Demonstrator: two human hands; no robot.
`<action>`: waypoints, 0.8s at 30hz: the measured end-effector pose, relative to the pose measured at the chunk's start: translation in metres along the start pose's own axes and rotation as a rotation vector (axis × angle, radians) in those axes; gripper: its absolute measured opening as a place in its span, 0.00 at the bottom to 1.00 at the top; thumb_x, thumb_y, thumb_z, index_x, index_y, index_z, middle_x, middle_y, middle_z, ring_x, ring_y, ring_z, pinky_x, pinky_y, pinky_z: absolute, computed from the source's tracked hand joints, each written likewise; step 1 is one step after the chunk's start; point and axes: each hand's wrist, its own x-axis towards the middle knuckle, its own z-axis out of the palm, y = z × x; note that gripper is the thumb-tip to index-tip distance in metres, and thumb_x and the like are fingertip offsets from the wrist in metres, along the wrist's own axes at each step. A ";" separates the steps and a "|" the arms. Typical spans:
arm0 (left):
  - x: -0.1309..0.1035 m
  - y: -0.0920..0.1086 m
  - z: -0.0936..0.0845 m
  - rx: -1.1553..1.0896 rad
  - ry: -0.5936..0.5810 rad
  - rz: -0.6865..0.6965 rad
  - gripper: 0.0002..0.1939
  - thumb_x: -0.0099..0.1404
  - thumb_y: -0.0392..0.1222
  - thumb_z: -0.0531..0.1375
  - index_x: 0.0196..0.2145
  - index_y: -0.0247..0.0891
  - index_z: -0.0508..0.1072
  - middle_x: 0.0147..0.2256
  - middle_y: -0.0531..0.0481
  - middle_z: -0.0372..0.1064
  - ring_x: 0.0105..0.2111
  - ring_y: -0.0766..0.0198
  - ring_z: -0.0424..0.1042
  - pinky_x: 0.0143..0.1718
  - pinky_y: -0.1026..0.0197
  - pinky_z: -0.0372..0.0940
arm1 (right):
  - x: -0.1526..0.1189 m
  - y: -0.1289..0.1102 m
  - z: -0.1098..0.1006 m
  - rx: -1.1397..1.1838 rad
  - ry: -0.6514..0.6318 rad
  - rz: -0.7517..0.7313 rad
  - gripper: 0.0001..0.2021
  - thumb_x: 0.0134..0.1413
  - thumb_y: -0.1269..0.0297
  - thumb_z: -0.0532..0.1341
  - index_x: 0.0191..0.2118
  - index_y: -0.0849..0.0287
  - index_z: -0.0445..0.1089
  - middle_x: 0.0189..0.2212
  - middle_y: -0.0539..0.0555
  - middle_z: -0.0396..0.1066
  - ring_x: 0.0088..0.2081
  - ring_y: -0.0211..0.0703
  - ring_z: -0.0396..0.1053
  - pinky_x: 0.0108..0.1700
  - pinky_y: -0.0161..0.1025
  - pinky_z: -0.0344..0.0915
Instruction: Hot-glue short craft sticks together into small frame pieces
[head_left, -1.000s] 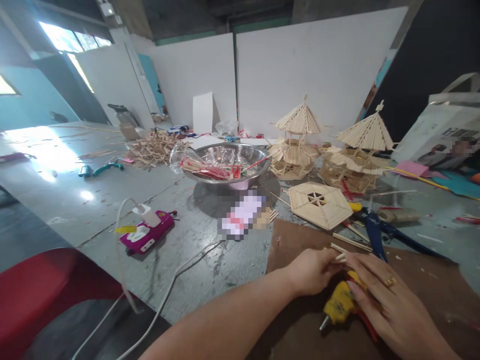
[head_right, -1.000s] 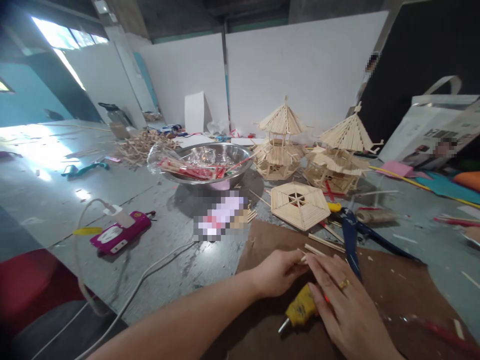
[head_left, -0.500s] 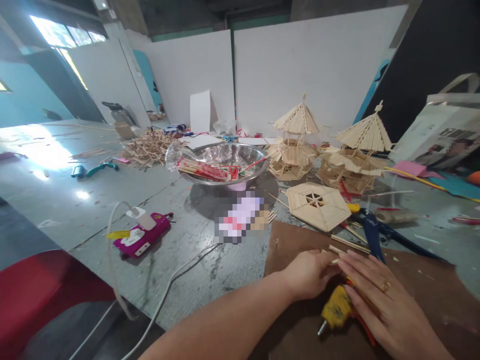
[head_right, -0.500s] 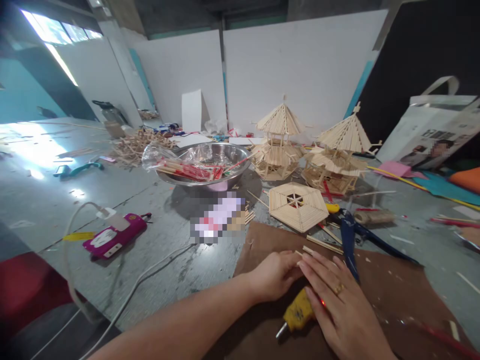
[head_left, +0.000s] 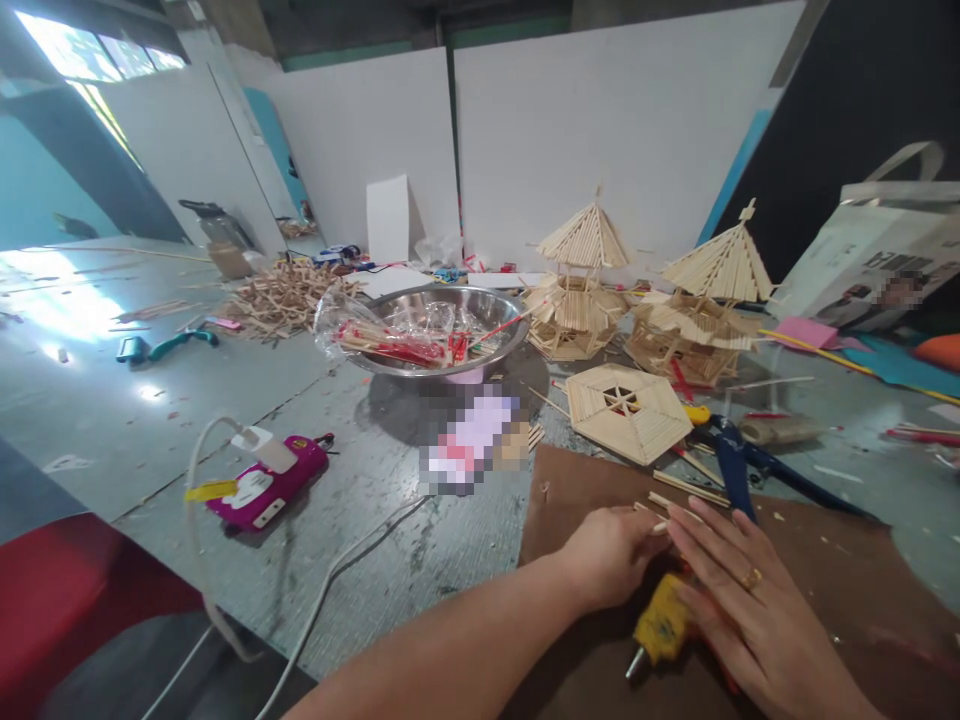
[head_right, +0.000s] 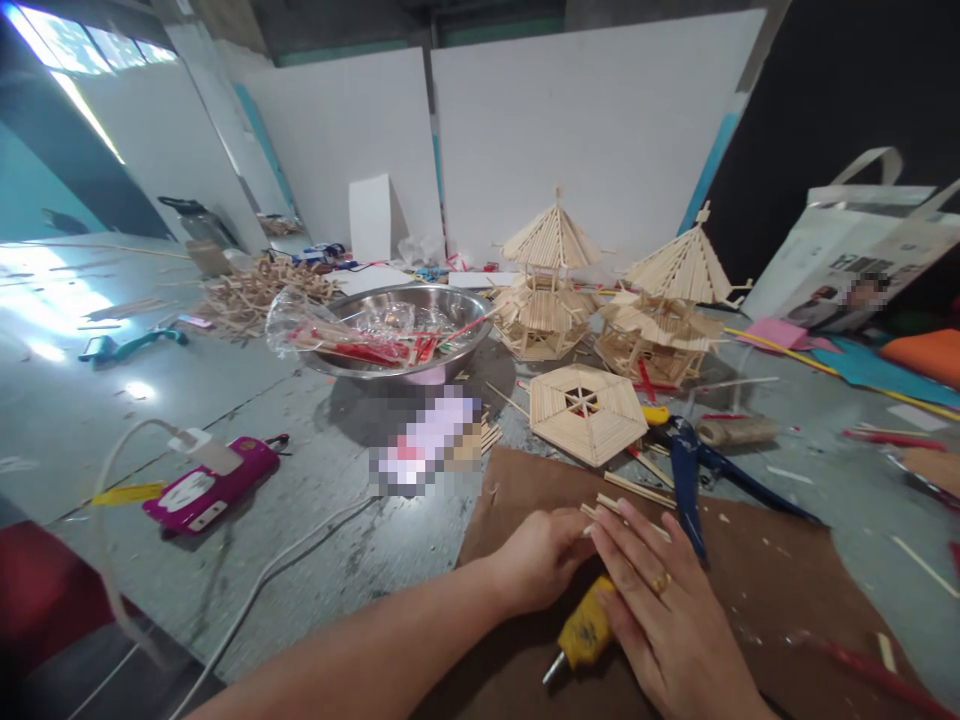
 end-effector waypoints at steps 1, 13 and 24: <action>0.000 0.000 0.000 -0.002 -0.001 0.004 0.12 0.60 0.37 0.44 0.35 0.37 0.64 0.36 0.50 0.66 0.37 0.67 0.64 0.37 0.67 0.57 | 0.000 0.000 -0.001 0.001 -0.011 -0.016 0.24 0.47 0.60 0.50 0.52 0.61 0.52 0.50 0.57 0.57 0.53 0.48 0.50 0.52 0.49 0.45; 0.001 -0.001 0.000 -0.010 0.139 0.077 0.14 0.60 0.40 0.43 0.34 0.35 0.67 0.36 0.47 0.65 0.37 0.69 0.63 0.39 0.68 0.56 | 0.012 0.000 -0.007 0.027 0.000 0.017 0.21 0.48 0.64 0.52 0.50 0.61 0.55 0.48 0.55 0.59 0.52 0.47 0.50 0.52 0.52 0.42; 0.011 -0.008 -0.010 -0.049 0.027 -0.050 0.14 0.55 0.44 0.49 0.27 0.31 0.69 0.24 0.52 0.65 0.24 0.70 0.60 0.27 0.68 0.55 | 0.015 0.007 -0.005 0.151 0.084 0.141 0.16 0.51 0.69 0.47 0.46 0.59 0.60 0.46 0.54 0.62 0.51 0.44 0.54 0.51 0.49 0.47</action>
